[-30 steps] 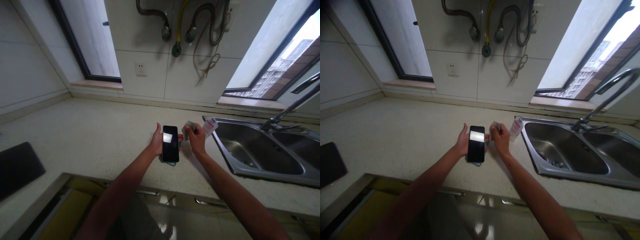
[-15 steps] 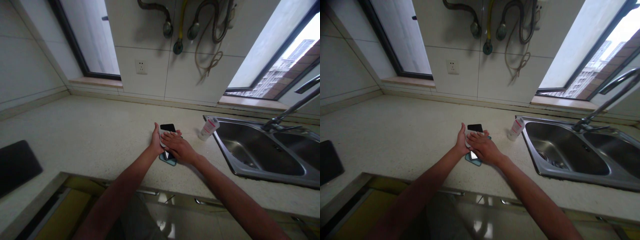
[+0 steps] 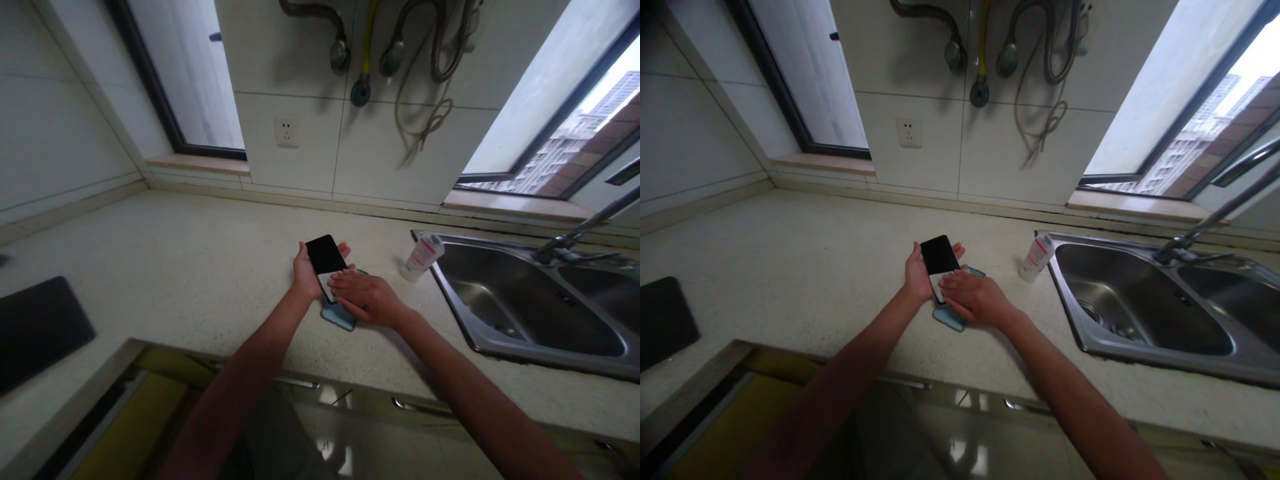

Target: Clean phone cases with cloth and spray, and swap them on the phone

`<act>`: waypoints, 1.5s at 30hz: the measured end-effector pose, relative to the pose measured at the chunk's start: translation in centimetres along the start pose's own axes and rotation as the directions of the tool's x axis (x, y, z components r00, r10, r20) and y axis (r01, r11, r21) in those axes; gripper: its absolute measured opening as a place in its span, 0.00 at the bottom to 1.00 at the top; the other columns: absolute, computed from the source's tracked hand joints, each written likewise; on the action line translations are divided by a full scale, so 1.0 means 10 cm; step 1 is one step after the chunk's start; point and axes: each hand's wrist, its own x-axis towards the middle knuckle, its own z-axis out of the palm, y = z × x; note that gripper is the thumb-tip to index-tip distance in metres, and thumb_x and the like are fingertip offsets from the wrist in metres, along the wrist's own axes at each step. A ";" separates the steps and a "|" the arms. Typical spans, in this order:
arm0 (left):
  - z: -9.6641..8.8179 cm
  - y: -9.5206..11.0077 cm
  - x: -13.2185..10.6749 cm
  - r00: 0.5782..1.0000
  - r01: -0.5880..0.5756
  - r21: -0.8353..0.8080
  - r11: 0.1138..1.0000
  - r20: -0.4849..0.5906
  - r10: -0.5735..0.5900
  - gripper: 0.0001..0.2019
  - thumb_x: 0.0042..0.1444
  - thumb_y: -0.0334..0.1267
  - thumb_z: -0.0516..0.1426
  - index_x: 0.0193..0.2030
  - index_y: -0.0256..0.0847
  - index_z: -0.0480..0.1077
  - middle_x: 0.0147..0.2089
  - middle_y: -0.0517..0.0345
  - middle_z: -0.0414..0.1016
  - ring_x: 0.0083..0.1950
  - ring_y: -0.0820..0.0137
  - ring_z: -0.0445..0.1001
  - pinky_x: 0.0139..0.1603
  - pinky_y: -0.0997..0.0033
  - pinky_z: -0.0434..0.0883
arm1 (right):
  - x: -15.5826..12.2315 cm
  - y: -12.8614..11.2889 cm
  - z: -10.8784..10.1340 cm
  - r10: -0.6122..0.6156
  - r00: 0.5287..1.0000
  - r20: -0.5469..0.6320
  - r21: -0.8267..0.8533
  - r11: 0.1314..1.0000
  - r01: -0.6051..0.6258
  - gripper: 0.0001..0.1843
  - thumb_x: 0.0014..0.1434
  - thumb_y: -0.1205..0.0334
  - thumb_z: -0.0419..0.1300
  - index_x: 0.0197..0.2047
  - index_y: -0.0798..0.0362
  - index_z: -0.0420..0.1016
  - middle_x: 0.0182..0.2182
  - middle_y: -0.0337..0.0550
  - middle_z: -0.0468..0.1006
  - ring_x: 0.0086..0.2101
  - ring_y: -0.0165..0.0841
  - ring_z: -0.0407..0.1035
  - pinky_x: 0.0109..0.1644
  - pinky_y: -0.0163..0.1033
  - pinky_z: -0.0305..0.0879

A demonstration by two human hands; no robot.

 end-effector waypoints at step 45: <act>0.12 -0.07 -0.09 0.955 0.276 0.091 0.957 0.090 -0.284 0.36 0.66 0.62 0.40 0.61 0.32 0.70 0.50 0.39 0.80 0.54 0.53 0.78 0.60 0.53 0.69 | -0.03 0.13 0.06 0.262 0.939 -0.223 -0.164 0.939 -0.301 0.21 0.69 0.62 0.55 0.63 0.50 0.72 0.61 0.49 0.74 0.63 0.41 0.65 0.69 0.56 0.61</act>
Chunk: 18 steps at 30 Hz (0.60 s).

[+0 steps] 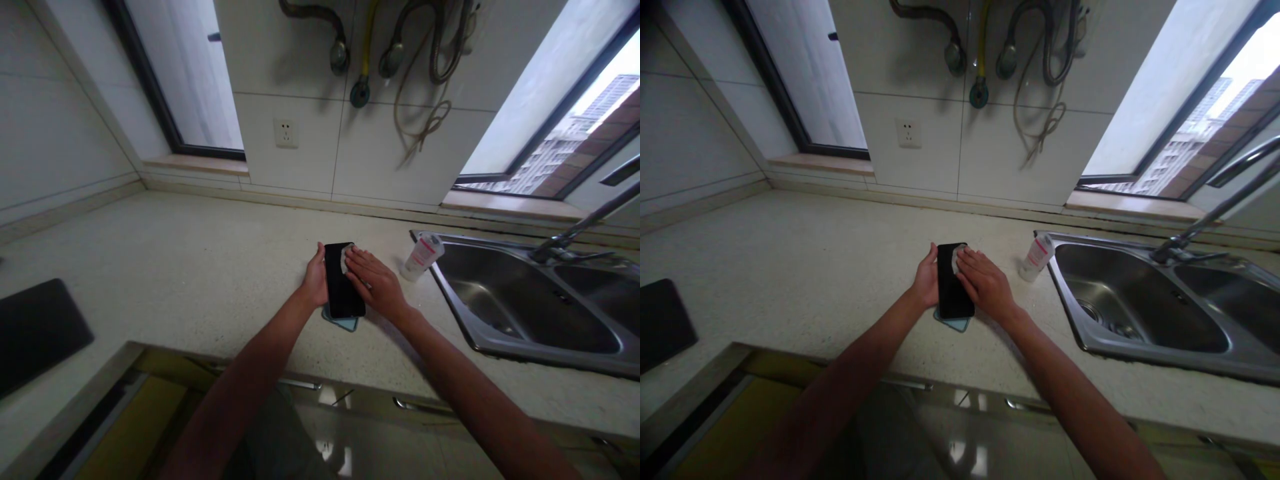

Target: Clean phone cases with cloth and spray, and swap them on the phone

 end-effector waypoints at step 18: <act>-0.11 -0.06 0.06 0.984 0.144 0.045 0.989 0.095 -0.148 0.52 0.56 0.75 0.37 0.61 0.24 0.69 0.53 0.27 0.77 0.60 0.46 0.75 0.63 0.49 0.67 | 0.02 -0.19 0.11 -0.177 0.961 0.211 0.048 0.984 0.171 0.23 0.69 0.64 0.53 0.64 0.54 0.70 0.64 0.53 0.70 0.67 0.41 0.59 0.70 0.56 0.59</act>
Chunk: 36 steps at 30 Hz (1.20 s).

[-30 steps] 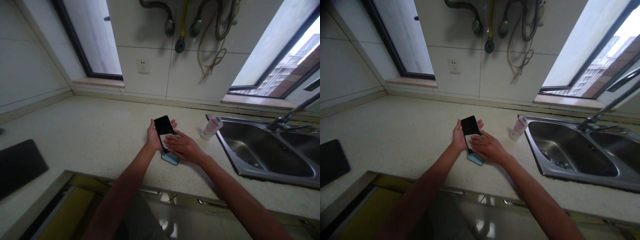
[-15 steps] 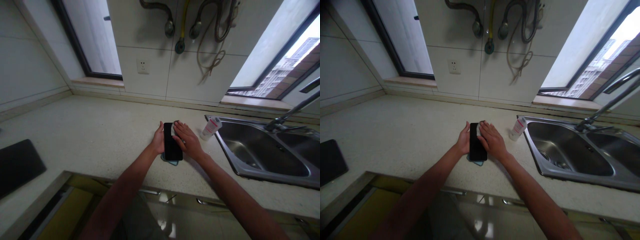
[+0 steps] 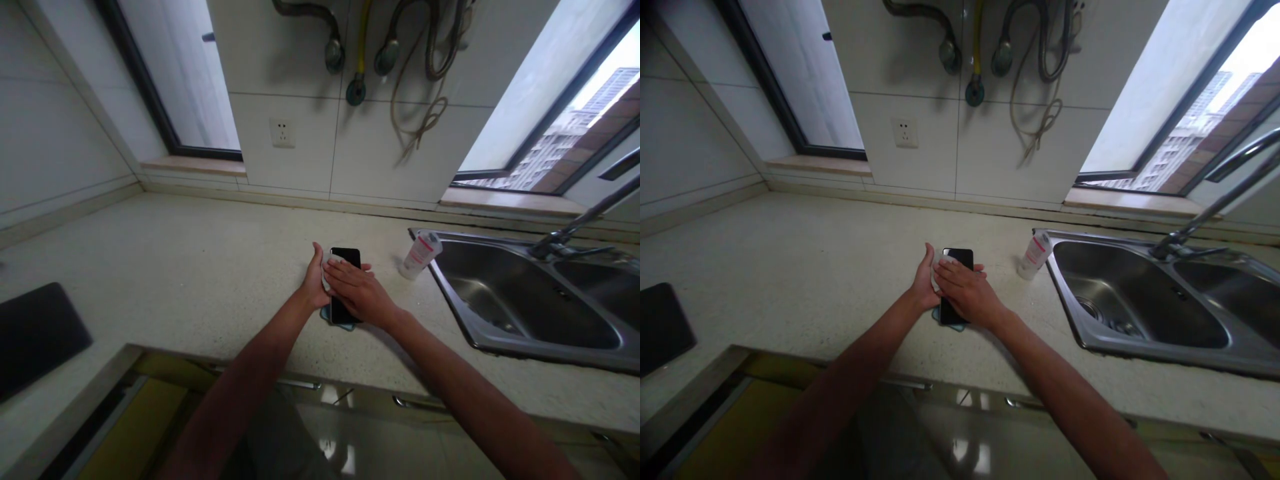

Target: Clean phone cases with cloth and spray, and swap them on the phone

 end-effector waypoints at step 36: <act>0.01 0.16 -0.08 0.987 -0.157 -0.004 0.988 -0.036 0.157 0.42 0.61 0.70 0.40 0.52 0.32 0.74 0.45 0.38 0.81 0.51 0.51 0.79 0.55 0.49 0.71 | -0.09 0.19 -0.28 0.110 0.973 -0.201 -0.054 0.991 -0.123 0.16 0.65 0.68 0.57 0.53 0.47 0.80 0.52 0.45 0.81 0.54 0.41 0.75 0.62 0.54 0.71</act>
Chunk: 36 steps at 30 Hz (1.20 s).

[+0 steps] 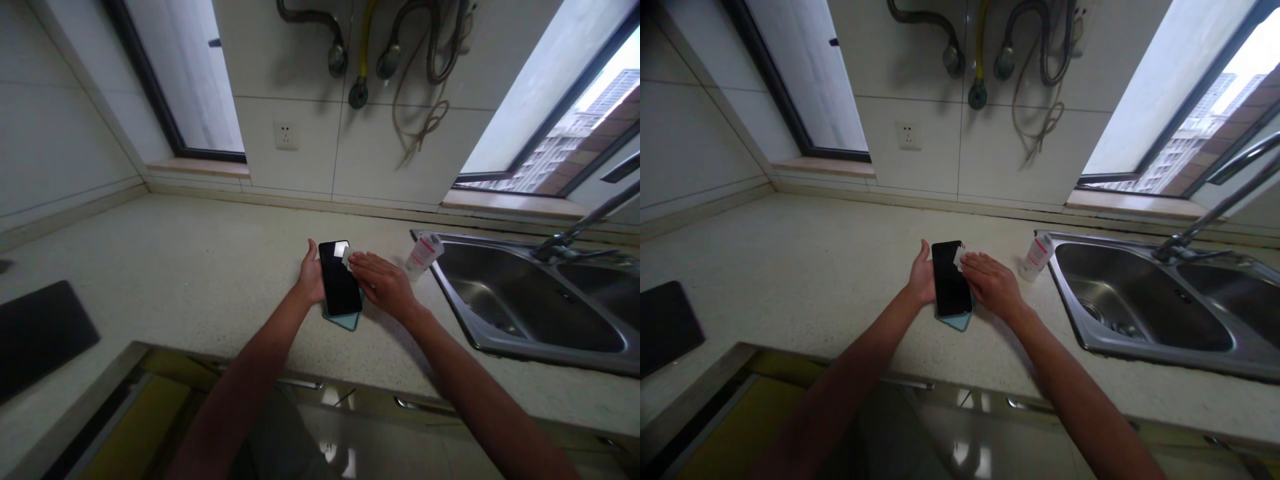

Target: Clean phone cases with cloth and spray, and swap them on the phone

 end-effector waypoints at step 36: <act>0.05 0.00 0.07 0.909 -0.301 0.002 0.954 -0.302 0.287 0.17 0.62 0.52 0.58 0.32 0.39 0.70 0.26 0.60 0.70 0.28 0.69 0.73 0.33 0.69 0.70 | 0.04 -0.30 0.13 0.492 0.821 0.289 0.427 0.702 -0.570 0.18 0.56 0.51 0.64 0.47 0.49 0.83 0.38 0.44 0.84 0.35 0.39 0.76 0.41 0.43 0.70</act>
